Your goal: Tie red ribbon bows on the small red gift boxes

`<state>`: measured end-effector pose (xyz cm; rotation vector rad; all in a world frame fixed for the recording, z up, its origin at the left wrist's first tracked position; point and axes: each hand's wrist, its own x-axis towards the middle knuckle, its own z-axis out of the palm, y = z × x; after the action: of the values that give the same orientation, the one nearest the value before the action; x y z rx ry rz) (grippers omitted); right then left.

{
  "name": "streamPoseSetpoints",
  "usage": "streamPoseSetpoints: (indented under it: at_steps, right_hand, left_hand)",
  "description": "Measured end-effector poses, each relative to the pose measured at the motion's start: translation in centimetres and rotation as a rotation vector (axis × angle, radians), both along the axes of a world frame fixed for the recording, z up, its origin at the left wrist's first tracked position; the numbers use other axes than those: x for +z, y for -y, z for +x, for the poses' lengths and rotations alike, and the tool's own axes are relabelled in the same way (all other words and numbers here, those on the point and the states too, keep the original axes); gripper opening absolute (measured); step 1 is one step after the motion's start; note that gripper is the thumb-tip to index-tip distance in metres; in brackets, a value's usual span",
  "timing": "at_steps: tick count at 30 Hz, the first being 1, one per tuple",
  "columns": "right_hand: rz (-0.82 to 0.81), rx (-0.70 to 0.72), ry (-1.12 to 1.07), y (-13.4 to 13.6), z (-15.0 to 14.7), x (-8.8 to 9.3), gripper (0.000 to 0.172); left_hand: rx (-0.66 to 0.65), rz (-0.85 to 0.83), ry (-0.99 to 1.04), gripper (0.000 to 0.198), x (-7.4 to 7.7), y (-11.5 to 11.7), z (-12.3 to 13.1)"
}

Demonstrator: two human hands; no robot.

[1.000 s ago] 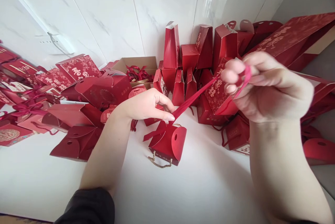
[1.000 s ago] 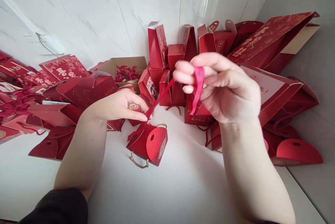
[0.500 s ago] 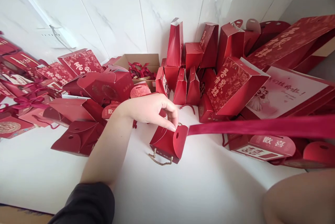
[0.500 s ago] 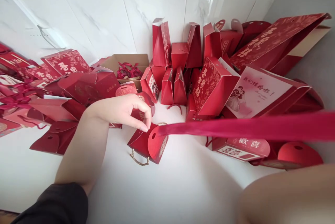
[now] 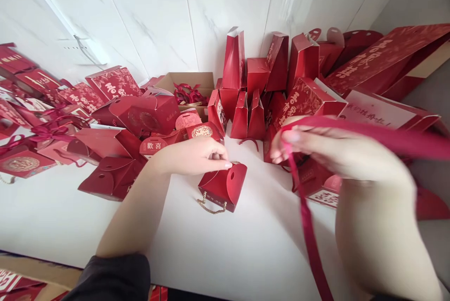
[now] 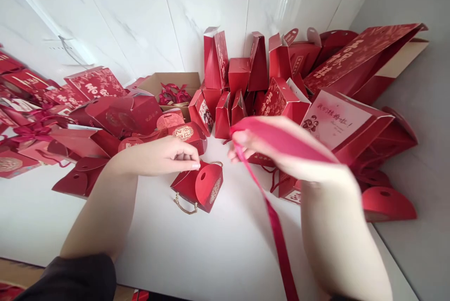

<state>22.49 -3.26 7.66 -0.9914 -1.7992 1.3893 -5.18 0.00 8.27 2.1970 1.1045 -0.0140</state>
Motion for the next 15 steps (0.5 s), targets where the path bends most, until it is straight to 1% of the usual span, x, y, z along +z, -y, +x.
streamPoseSetpoints:
  at_steps: [2, 3, 5, 7, 10, 12, 15]
  right_hand:
    - [-0.135, 0.146, -0.089, -1.0, -2.3, -1.3, 0.021]
    - [-0.181, 0.186, -0.123, -1.4, -3.2, -2.1, 0.019]
    - [-0.232, 0.199, -0.137, -1.8, -4.5, -3.6, 0.014]
    - [-0.245, 0.205, -0.126, -1.8, -4.9, -4.4, 0.016]
    - [-0.209, 0.158, -0.085, -1.1, -4.8, -4.6, 0.02]
    - [-0.172, 0.117, -0.028, -0.8, -4.6, -4.3, 0.025]
    - [-0.156, 0.106, 0.051, -0.5, -4.3, -4.2, 0.035]
  left_hand:
    - [-0.009, -0.045, -0.015, 0.034, -0.2, 0.5, -0.3]
    - [-0.003, -0.056, -0.013, 0.034, -0.4, 0.7, -0.4]
    - [0.032, -0.046, -0.015, 0.034, -0.8, 1.2, -0.3]
    - [0.103, -0.013, -0.035, 0.032, -1.5, 1.5, 0.0]
    - [0.188, -0.004, -0.028, 0.033, -2.7, 1.8, 0.7]
    - [0.185, -0.049, 0.056, 0.033, -3.4, 1.7, 0.9]
    - [0.181, -0.075, 0.199, 0.027, -4.0, 1.4, 1.0]
